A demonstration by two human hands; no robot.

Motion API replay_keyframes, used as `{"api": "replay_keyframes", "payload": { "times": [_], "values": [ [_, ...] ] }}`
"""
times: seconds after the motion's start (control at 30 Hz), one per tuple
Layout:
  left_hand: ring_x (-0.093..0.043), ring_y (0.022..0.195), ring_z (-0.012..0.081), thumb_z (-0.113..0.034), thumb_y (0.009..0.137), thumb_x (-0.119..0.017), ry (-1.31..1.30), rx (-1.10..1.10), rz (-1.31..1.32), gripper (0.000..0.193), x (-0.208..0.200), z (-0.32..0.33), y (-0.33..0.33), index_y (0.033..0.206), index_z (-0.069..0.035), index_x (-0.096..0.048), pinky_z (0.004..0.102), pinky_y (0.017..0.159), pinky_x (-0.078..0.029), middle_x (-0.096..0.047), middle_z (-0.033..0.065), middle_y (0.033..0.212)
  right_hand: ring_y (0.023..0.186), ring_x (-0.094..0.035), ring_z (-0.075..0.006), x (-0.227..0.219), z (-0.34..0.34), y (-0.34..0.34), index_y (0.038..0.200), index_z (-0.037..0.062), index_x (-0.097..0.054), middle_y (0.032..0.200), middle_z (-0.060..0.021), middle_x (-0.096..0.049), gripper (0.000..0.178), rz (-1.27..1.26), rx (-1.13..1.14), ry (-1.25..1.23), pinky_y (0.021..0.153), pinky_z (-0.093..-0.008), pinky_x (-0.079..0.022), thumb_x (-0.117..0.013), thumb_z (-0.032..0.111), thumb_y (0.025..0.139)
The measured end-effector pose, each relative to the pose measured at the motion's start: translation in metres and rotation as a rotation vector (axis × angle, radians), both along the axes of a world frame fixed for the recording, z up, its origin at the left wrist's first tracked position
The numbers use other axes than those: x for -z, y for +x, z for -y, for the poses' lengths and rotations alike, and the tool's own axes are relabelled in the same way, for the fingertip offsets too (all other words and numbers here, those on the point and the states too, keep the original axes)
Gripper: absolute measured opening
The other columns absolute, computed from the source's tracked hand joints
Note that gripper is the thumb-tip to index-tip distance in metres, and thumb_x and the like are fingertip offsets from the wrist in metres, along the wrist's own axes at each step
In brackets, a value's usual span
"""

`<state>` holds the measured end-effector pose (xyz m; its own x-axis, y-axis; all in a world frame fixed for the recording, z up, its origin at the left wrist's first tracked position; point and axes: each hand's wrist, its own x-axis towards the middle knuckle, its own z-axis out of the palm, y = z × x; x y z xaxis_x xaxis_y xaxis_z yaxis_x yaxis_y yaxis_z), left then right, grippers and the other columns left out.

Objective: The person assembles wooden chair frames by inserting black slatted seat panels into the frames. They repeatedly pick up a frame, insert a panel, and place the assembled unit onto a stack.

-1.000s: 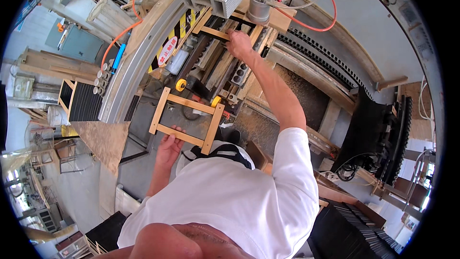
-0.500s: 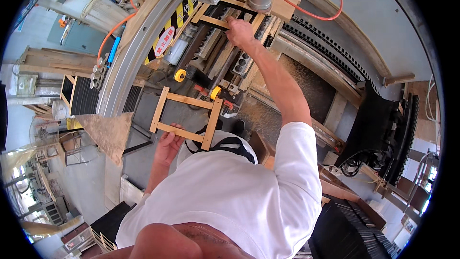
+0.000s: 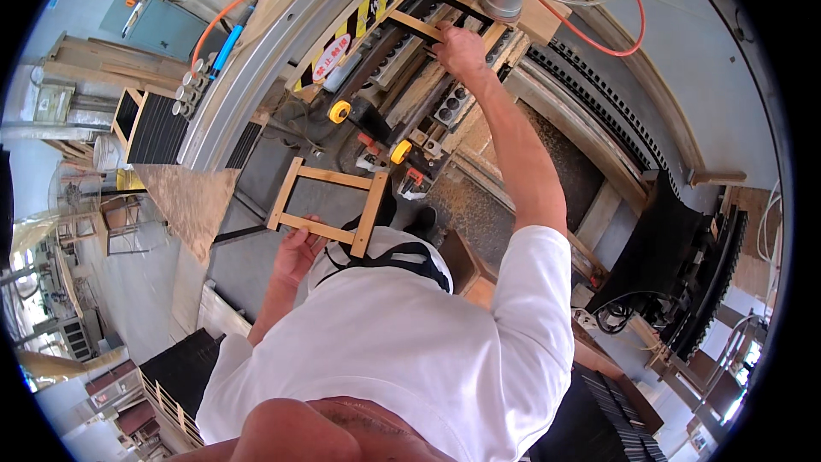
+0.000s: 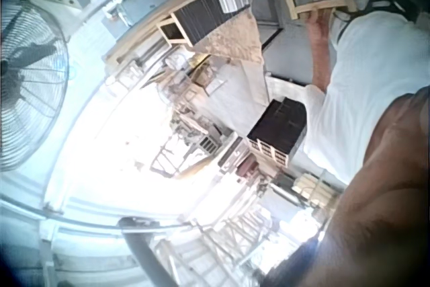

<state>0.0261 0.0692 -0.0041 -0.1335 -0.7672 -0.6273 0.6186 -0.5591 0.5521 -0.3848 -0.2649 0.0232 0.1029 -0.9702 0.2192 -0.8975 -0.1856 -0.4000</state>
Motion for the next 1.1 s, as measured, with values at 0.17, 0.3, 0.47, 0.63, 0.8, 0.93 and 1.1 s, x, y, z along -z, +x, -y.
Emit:
{"api": "replay_keyframes", "payload": {
  "times": [0.17,0.3,0.47,0.63,0.8,0.93,1.1],
  "values": [
    [-0.060,0.116,0.0216,-0.014,0.092,-0.065,-0.091,-0.121,0.065,0.033,0.009,-0.009,0.049,0.123,-0.009,-0.057,0.0420,0.097,-0.051,-0.063,0.0047,0.123,0.094,-0.065,-0.0370,-0.007,-0.002,0.005,0.123,0.0084,-0.058,0.097,-0.0204,-0.069,0.045,-0.017,0.031,0.054,0.082,-0.0467,-0.051,-0.069,0.025,0.082],
    [-0.060,0.116,0.0233,-0.012,0.093,-0.064,-0.275,-0.192,0.161,0.032,-0.015,-0.008,0.099,0.123,-0.007,-0.057,0.0412,0.097,-0.052,-0.063,0.0079,0.124,0.095,-0.065,-0.0380,-0.002,-0.002,0.010,0.124,0.0097,-0.058,0.100,-0.0201,-0.069,0.046,-0.004,0.054,0.035,0.082,-0.0478,-0.051,-0.069,0.025,0.082],
    [-0.061,0.114,0.0250,-0.012,0.093,-0.062,-0.552,-0.260,0.291,0.034,-0.086,-0.005,0.166,0.125,-0.004,-0.054,0.0398,0.098,-0.051,-0.061,0.0120,0.126,0.095,-0.064,-0.0402,0.007,0.005,0.009,0.118,0.0073,-0.059,0.099,-0.0210,-0.068,0.045,-0.119,0.089,0.045,0.079,-0.0500,-0.050,-0.070,0.032,0.081],
    [-0.062,0.112,0.0256,-0.013,0.095,-0.060,-0.740,-0.398,0.389,0.040,-0.152,0.029,0.258,0.129,0.004,-0.048,0.0363,0.100,-0.049,-0.061,0.0141,0.124,0.100,-0.064,-0.0376,-0.011,-0.021,0.021,0.128,0.0091,-0.055,0.110,-0.0164,-0.068,0.055,-0.133,0.157,-0.098,0.083,-0.0458,-0.051,-0.071,0.036,0.082],
    [-0.063,0.109,0.0243,-0.010,0.096,-0.056,-0.852,-0.415,0.345,0.023,-0.179,0.106,0.388,0.116,0.002,-0.056,0.0364,0.098,-0.050,-0.064,0.0118,0.116,0.101,-0.066,-0.0298,-0.054,-0.080,0.095,0.120,0.0053,-0.063,0.113,-0.0150,-0.068,0.040,0.130,0.234,-0.276,0.086,-0.0392,-0.052,-0.067,0.030,0.090],
    [-0.064,0.104,0.0228,-0.009,0.098,-0.053,-0.712,-0.399,0.365,0.018,-0.189,0.186,0.459,0.110,0.003,-0.058,0.0361,0.095,-0.052,-0.065,0.0130,0.109,0.085,-0.069,-0.0219,-0.058,-0.143,0.156,0.116,0.0031,-0.065,0.095,-0.0138,-0.072,0.032,0.413,0.185,-0.268,0.078,-0.0341,-0.054,-0.067,0.022,0.090],
    [-0.068,0.087,0.0219,-0.027,0.093,-0.065,-0.413,-0.275,0.928,0.029,-0.181,0.265,0.478,0.093,0.003,-0.064,0.0329,0.078,-0.057,-0.068,0.0104,0.089,0.084,-0.068,-0.0158,-0.048,-0.216,0.193,0.111,0.0012,-0.067,0.092,-0.0117,-0.072,0.025,0.552,0.256,-0.119,0.078,-0.0294,-0.052,-0.067,0.014,0.090]
  ]
}}
